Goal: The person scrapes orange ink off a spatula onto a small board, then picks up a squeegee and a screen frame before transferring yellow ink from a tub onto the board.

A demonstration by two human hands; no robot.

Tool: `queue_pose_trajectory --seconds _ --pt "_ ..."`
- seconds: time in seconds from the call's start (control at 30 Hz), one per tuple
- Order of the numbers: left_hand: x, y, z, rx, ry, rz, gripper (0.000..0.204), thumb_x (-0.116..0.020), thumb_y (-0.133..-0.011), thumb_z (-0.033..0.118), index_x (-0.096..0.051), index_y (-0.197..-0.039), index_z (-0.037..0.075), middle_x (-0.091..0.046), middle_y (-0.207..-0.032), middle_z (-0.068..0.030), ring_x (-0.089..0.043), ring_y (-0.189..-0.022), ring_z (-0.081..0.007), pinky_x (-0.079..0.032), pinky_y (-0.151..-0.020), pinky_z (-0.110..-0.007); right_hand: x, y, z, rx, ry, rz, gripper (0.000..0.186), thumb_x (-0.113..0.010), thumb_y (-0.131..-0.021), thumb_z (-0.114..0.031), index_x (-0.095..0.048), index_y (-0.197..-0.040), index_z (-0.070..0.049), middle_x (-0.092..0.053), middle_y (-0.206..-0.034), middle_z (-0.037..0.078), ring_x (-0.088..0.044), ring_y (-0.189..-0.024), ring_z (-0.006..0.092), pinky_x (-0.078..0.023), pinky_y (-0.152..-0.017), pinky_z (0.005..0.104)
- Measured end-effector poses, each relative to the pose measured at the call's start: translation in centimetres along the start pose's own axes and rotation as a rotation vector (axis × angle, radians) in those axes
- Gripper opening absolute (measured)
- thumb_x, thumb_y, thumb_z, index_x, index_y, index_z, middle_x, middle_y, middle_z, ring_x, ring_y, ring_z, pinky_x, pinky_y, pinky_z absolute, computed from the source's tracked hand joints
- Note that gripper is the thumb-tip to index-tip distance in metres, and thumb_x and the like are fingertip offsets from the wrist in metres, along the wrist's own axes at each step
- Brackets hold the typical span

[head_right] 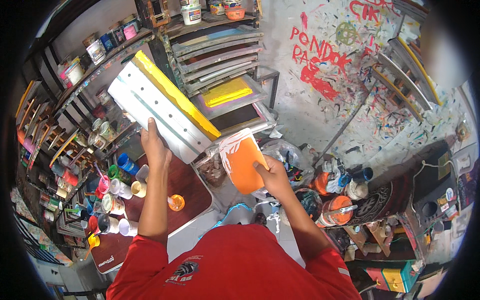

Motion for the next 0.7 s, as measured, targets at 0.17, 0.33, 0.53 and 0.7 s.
queue_pose_trajectory --seconds 0.17,0.33,0.53,0.7 --pt "-1.5 0.1 -0.8 0.018 -0.01 0.005 0.031 -0.044 -0.098 0.018 -0.047 -0.121 -0.002 -0.057 -0.115 -0.0111 -0.057 -0.104 -0.0201 -0.046 -0.091 -0.035 0.6 -0.3 -0.3 -0.016 -0.003 0.024 0.023 -0.052 -0.092 -0.014 -0.061 -0.105 0.003 -0.064 -0.087 0.001 -0.056 -0.078 0.0068 -0.045 -0.071 0.0238" --pt "-1.8 -0.2 -1.4 0.021 -0.011 -0.002 0.032 -0.044 -0.098 0.018 -0.046 -0.122 -0.003 -0.057 -0.116 -0.0113 -0.057 -0.104 -0.02 -0.046 -0.09 -0.034 1.0 -0.7 0.1 -0.036 -0.021 0.03 0.023 -0.053 -0.092 -0.013 -0.062 -0.105 0.003 -0.064 -0.088 0.001 -0.056 -0.079 0.0063 -0.045 -0.071 0.0232" --pt "-1.7 0.1 -2.1 0.049 -0.016 -0.001 0.031 -0.042 -0.098 0.016 -0.045 -0.123 -0.002 -0.056 -0.118 -0.012 -0.056 -0.105 -0.0205 -0.045 -0.092 -0.034 1.0 -1.0 -0.1 -0.021 -0.017 0.03 0.022 -0.053 -0.092 -0.013 -0.062 -0.103 0.004 -0.064 -0.087 0.001 -0.056 -0.078 0.0063 -0.045 -0.071 0.0229" --pt "-1.9 0.6 -2.0 0.052 -0.012 0.0 0.032 -0.041 -0.098 0.016 -0.044 -0.124 -0.003 -0.056 -0.119 -0.012 -0.055 -0.107 -0.0206 -0.044 -0.093 -0.034 1.5 -0.6 0.7 -0.061 0.003 0.019 0.022 -0.052 -0.092 -0.013 -0.062 -0.103 0.004 -0.064 -0.087 0.001 -0.056 -0.079 0.0066 -0.045 -0.071 0.023"
Point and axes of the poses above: each hand's wrist, its own y-axis away from the middle knuckle, its own x-axis out of the back of the hand, z = x × y, the point moved 8 cm from there along -y, towards the middle knuckle
